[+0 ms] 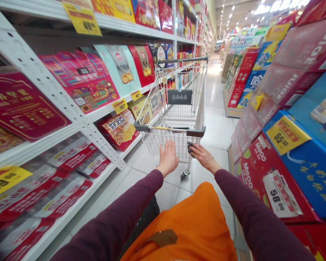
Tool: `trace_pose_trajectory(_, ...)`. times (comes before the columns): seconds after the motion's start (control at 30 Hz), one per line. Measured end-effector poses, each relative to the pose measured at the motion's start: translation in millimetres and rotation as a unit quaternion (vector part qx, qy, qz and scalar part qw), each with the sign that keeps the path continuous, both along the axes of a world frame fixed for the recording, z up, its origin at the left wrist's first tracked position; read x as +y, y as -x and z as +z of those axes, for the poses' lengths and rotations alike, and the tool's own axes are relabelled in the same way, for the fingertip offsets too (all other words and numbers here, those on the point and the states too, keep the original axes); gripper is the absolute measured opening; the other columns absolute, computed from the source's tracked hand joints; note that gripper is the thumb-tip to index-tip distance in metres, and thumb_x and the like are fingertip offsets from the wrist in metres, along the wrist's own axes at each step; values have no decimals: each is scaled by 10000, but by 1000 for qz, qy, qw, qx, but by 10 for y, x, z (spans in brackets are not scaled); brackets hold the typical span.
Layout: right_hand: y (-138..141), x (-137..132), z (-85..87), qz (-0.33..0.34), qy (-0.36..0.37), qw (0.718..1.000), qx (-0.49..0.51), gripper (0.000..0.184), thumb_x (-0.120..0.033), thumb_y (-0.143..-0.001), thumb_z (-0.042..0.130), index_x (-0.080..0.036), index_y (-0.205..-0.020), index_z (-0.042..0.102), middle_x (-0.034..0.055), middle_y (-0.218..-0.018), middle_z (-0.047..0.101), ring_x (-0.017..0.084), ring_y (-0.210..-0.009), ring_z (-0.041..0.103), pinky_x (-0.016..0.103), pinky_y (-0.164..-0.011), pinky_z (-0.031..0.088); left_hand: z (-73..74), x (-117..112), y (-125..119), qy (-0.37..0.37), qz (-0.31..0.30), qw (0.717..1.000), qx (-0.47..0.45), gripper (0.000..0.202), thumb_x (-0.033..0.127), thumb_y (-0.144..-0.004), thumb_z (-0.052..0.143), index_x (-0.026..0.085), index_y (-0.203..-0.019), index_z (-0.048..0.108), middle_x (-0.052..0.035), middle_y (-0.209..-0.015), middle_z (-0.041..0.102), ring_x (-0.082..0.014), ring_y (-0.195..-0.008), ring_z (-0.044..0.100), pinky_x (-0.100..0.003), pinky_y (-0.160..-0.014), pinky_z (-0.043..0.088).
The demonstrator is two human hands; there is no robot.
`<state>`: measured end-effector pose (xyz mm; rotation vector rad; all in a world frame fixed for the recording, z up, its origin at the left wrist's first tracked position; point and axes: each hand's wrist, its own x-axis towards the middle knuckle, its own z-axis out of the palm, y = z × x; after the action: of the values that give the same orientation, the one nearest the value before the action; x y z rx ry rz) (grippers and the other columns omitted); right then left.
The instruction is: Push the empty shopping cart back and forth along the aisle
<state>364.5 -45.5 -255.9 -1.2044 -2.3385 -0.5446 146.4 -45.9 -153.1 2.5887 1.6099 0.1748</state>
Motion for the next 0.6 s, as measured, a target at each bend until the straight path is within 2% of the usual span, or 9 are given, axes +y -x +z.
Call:
trace_pose_trajectory(0.07,90,0,-45,-4,3,1000,5,391,-4,-850,382,-189,-1063,654,93,-1229,604,221,-1266,438,451,-970,452,1,3,27,-4,-2,1000,1,730,181,-731,469,74,-1414,234,-177,-1520,181,-290,-1415,102,-569,-1112,135)
trace_pose_trajectory(0.13,183,0,73,-1,-17,1000,26,387,-13,-856,373,-191,-1043,661,90,-1206,617,218,-1249,455,438,-958,466,50,56,85,-17,7,1000,-2,727,176,-732,461,67,-1413,233,-181,-1519,179,-288,-1415,100,-571,-1110,131)
trace_pose_trajectory(0.23,234,-11,462,-8,-75,993,95,357,-61,-876,388,-206,-1071,649,81,-1249,585,220,-1279,408,442,-1010,425,202,236,238,-60,37,997,-12,731,174,-737,456,48,-1416,215,-181,-1528,138,-285,-1416,94,-556,-1118,118)
trace_pose_trajectory(0.3,205,-3,720,-41,-107,982,149,342,-98,-882,410,-218,-1118,626,77,-1318,527,239,-1314,350,483,-1057,363,318,395,374,-95,64,993,-16,739,174,-737,456,49,-1420,201,-179,-1530,126,-285,-1417,93,-549,-1122,118)
trace_pose_trajectory(0.37,185,38,878,-85,-112,973,183,347,-119,-881,410,-221,-1148,607,78,-1374,466,267,-1327,321,529,-1073,316,415,553,514,-113,93,989,-9,733,177,-740,455,52,-1418,207,-181,-1527,144,-289,-1415,103,-552,-1120,127)
trace_pose_trajectory(0.47,314,167,906,-119,-93,970,192,362,-106,-871,392,-219,-1135,612,81,-1394,439,275,-1311,347,528,-1049,339,508,745,692,-101,111,988,21,711,190,-743,459,60,-1408,245,-174,-1521,178,-296,-1409,131,-560,-1114,141)
trace_pose_trajectory(0.6,737,363,810,-90,-62,985,131,362,-76,-862,402,-248,-1077,639,64,-1360,489,256,-1304,369,522,-1027,353,569,882,828,-94,77,991,60,678,172,-737,458,118,-1394,300,-134,-1506,254,-281,-1402,165,-574,-1112,119)
